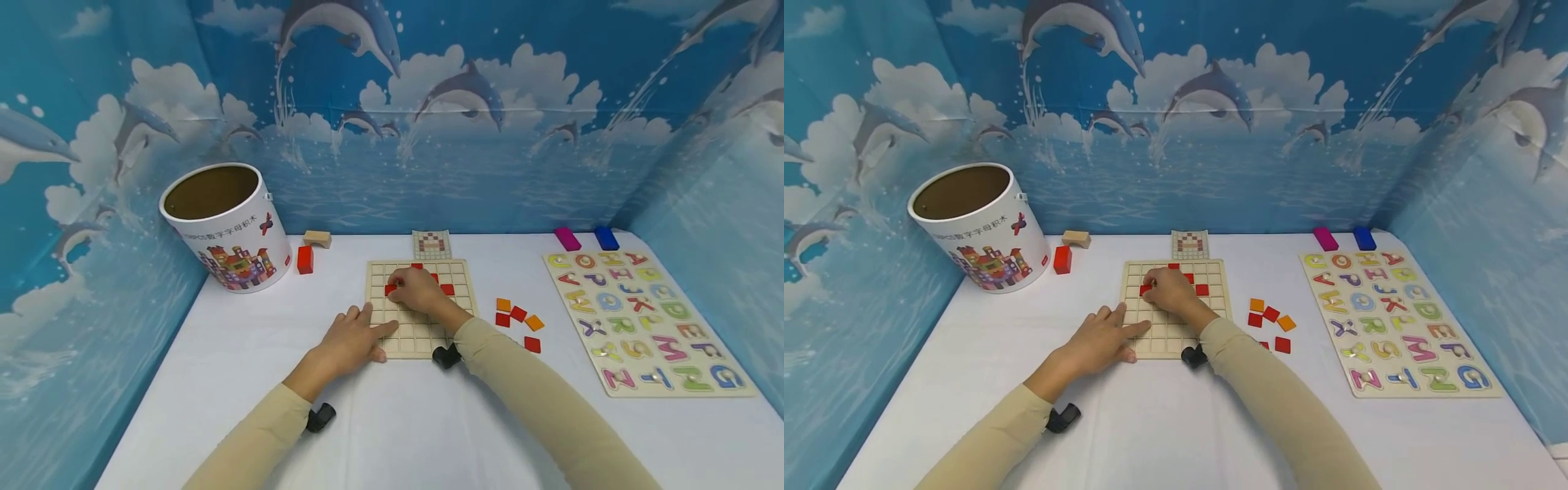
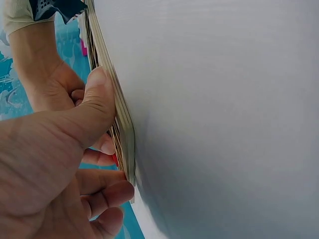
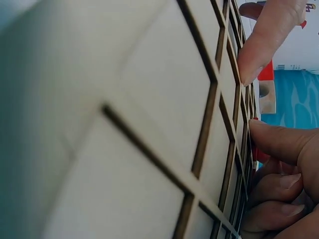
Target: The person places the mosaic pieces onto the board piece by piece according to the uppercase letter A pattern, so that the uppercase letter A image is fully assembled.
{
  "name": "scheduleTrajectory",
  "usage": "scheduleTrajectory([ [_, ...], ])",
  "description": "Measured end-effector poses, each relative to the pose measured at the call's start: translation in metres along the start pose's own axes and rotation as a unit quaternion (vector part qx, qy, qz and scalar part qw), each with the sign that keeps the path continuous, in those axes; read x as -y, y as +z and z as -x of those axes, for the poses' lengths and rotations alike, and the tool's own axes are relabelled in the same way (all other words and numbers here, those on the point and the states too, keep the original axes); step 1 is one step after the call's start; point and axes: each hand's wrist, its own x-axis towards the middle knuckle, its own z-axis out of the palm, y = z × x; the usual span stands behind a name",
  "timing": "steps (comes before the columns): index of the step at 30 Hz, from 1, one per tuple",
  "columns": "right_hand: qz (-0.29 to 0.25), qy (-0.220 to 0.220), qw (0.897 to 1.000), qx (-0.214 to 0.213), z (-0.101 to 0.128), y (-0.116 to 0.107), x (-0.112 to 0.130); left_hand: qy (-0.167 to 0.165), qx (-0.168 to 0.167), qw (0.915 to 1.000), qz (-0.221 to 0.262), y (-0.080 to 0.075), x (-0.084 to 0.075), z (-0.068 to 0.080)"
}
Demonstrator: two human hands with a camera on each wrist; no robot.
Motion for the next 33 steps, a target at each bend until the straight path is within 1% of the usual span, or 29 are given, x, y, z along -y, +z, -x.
scheduleTrajectory([
  [4, -0.015, -0.007, 1.000, -0.008, 0.004, -0.002, -0.004, -0.006, 0.001, 1.0000, -0.006, 0.000, -0.001, -0.002],
  [6, -0.031, -0.008, 0.999, -0.013, 0.009, -0.007, -0.006, -0.007, 0.003, 1.0000, -0.004, -0.001, -0.001, -0.002],
  [9, -0.071, -0.001, 0.997, -0.022, 0.022, -0.020, -0.014, -0.004, 0.004, 1.0000, -0.002, -0.001, -0.002, -0.003],
  [11, -0.107, 0.003, 0.994, -0.029, 0.033, -0.034, -0.022, -0.003, 0.006, 1.0000, 0.001, -0.002, -0.003, -0.004],
  [14, -0.154, 0.014, 0.987, -0.054, 0.051, -0.059, -0.043, -0.003, 0.008, 1.0000, 0.004, -0.002, -0.004, -0.004],
  [16, -0.172, 0.029, 0.982, -0.075, 0.063, -0.076, -0.060, -0.005, 0.009, 0.9999, 0.009, -0.003, -0.004, -0.004],
  [19, -0.194, 0.068, 0.973, -0.103, 0.081, -0.100, -0.089, -0.012, 0.010, 0.9998, 0.015, -0.002, -0.004, -0.003],
  [22, -0.200, 0.116, 0.966, -0.117, 0.100, -0.116, -0.113, -0.017, 0.013, 0.9996, 0.017, -0.001, -0.004, -0.002],
  [25, -0.199, 0.156, 0.961, -0.112, 0.117, -0.123, -0.131, -0.018, 0.011, 0.9996, 0.018, 0.000, -0.004, -0.002],
  [27, -0.191, 0.174, 0.961, -0.099, 0.126, -0.124, -0.139, -0.016, 0.009, 0.9997, 0.016, 0.001, -0.004, -0.001],
  [33, -0.177, 0.180, 0.966, -0.047, 0.142, -0.121, -0.152, -0.014, 0.008, 0.9998, 0.015, 0.003, -0.004, -0.002],
])
